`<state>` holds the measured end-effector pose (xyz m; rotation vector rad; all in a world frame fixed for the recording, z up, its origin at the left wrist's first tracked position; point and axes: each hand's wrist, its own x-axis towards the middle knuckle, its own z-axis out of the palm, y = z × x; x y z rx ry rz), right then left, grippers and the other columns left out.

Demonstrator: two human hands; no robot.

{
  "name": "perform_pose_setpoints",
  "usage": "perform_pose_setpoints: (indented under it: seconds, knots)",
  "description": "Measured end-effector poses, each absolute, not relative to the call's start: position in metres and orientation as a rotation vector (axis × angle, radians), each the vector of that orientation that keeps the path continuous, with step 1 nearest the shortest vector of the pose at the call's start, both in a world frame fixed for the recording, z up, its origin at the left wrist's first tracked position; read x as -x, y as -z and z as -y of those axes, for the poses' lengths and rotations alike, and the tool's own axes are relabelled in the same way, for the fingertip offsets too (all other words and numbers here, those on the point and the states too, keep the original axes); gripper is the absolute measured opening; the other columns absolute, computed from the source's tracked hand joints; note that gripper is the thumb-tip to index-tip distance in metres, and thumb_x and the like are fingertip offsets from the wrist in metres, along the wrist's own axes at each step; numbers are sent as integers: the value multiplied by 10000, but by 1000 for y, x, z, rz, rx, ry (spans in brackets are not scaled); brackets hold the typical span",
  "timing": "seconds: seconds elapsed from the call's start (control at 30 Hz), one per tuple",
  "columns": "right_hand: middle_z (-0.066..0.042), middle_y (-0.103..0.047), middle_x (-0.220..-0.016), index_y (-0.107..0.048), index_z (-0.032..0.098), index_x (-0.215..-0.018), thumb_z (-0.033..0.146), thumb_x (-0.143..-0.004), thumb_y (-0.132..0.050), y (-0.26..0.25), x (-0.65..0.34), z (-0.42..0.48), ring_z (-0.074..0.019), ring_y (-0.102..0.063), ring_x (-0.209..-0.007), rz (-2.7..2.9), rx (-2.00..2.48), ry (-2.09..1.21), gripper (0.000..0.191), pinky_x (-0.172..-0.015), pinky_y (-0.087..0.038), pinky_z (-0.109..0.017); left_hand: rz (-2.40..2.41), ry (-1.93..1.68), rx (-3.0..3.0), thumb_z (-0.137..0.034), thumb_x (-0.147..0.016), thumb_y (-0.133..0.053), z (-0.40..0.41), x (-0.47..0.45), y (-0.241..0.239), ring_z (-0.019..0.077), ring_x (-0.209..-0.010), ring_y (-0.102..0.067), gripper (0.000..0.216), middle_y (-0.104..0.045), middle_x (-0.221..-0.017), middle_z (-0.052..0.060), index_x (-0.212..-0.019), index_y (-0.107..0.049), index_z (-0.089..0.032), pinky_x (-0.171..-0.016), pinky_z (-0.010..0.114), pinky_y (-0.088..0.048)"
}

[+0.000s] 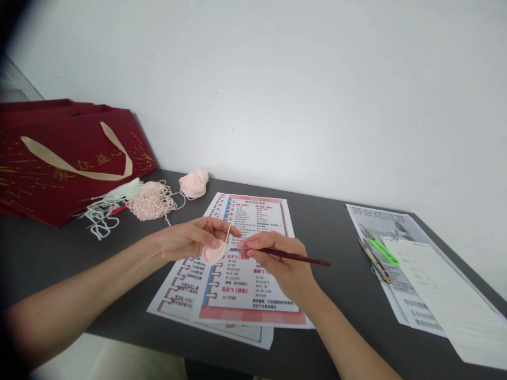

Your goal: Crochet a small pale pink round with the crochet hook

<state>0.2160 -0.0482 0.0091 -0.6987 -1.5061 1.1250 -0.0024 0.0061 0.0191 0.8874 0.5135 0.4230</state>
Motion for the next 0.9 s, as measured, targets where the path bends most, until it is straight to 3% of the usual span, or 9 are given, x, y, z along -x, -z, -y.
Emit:
perform_pose_setpoints:
  seconds: [0.13,0.3,0.37,0.43,0.53,0.73,0.9]
  knots:
    - [-21,-744,-817,-704,217,-808,156,-778,-683,-9,-214,44,-142,-691,-666,1313,685,-1378,71,-618,-564,-259,-577,-474,-1065,-98,-692,-668,-3,-1,-22,57,-564,-505,314,-555,-651,-42,-1004,-652,-124,-546,199,-361]
    - [-4,-730,-759,-670,193,-719,179,-758,-690,-7,-205,42,-113,-669,-620,1024,749,-1541,47,-601,-567,-218,-753,-839,-1356,-165,-752,-642,10,-14,-16,87,-618,-496,309,-540,-674,-44,-1059,-601,-161,-616,241,-376]
    - [-4,-727,-764,-661,193,-712,186,-752,-693,-5,-199,42,-109,-671,-636,956,763,-1550,52,-617,-572,-211,-807,-952,-1406,-180,-751,-648,15,-19,-12,93,-623,-485,226,-531,-674,-42,-974,-615,-163,-621,245,-377]
    - [-3,-724,-768,-654,194,-708,191,-748,-696,-2,-195,43,-110,-672,-646,910,778,-1516,58,-632,-577,-217,-826,-984,-1413,-223,-749,-660,19,-22,-8,103,-677,-516,128,-589,-802,1,-852,-611,-163,-640,252,-397]
    - [-1,-721,-768,-649,198,-701,196,-737,-707,0,-191,45,-119,-671,-638,890,802,-1423,68,-648,-583,-250,-813,-943,-1342,-262,-736,-679,21,-24,-6,114,-722,-555,148,-608,-951,39,-756,-578,-155,-679,269,-428]
    - [-19,-719,-782,-679,195,-760,203,-759,-688,-3,-198,48,-149,-668,-663,1126,810,-1285,12,-639,-567,-294,-782,-911,-1228,-190,-727,-682,19,-24,-6,86,-648,-518,260,-546,-715,-42,-969,-589,-170,-662,247,-405]
    - [-22,-722,-817,-676,206,-798,176,-780,-670,2,-202,50,-163,-684,-684,1271,838,-1100,35,-649,-563,-313,-784,-926,-1209,-202,-728,-680,19,-23,-6,91,-642,-517,313,-523,-688,-53,-1021,-575,-165,-649,254,-396]
